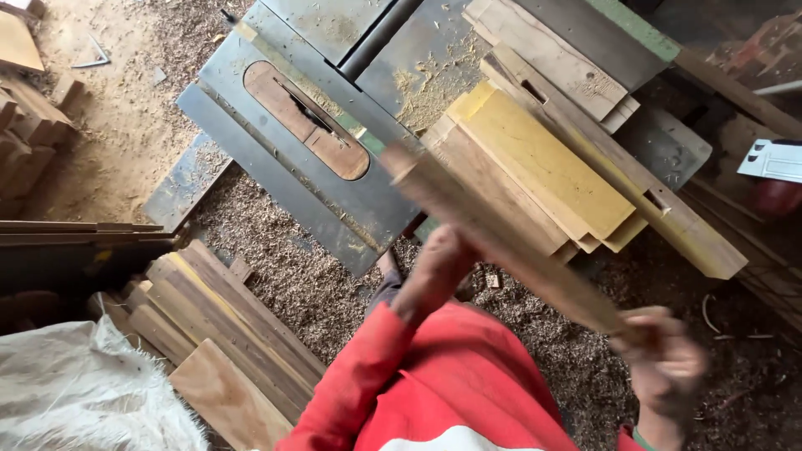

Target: The person inspects several wooden pieces before using a wrench to adjust the guide rail on a table saw. After securing the rail in a new position, they prepare to cut the wood.

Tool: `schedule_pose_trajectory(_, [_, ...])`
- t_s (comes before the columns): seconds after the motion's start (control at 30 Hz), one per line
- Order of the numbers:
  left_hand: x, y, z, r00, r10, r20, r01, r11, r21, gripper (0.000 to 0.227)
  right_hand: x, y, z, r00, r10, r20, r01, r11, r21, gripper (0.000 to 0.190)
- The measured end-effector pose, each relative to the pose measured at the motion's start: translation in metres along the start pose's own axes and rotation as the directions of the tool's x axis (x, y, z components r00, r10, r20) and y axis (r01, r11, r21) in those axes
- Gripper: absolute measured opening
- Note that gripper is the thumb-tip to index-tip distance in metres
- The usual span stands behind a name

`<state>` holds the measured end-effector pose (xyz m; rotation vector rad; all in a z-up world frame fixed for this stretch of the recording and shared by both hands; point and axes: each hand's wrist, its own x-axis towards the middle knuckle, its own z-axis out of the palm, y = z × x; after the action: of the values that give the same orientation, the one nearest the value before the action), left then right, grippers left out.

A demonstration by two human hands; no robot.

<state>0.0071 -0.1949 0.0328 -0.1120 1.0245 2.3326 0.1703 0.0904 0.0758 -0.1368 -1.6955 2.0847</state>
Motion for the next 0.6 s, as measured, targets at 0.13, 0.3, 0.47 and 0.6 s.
schedule_pose_trajectory(0.13, [-0.044, 0.044, -0.004, 0.997, -0.006, -0.079, -0.024, 0.925, -0.380, 0.036, 0.015, 0.002, 0.044, 0.809, 0.169, 0.563, -0.017, 0.964, -0.264, 0.037])
schedule_pose_trajectory(0.3, [-0.082, 0.054, -0.025, 0.966, 0.256, -0.016, -0.230, 0.836, -0.498, 0.036, 0.056, 0.023, 0.093, 0.772, 0.234, 0.591, 0.222, 0.772, -0.596, 0.038])
schedule_pose_trajectory(0.47, [-0.106, 0.050, -0.047, 0.963, 0.255, -0.084, -0.267, 0.884, -0.384, 0.040, 0.130, 0.055, 0.112, 0.912, -0.012, 0.410, 0.408, 0.127, -0.904, 0.099])
schedule_pose_trajectory(0.6, [-0.114, 0.050, -0.047, 0.962, 0.258, -0.093, -0.273, 0.883, -0.382, 0.044, 0.183, 0.082, 0.125, 0.928, 0.191, 0.319, 0.313, 0.061, -0.948, 0.123])
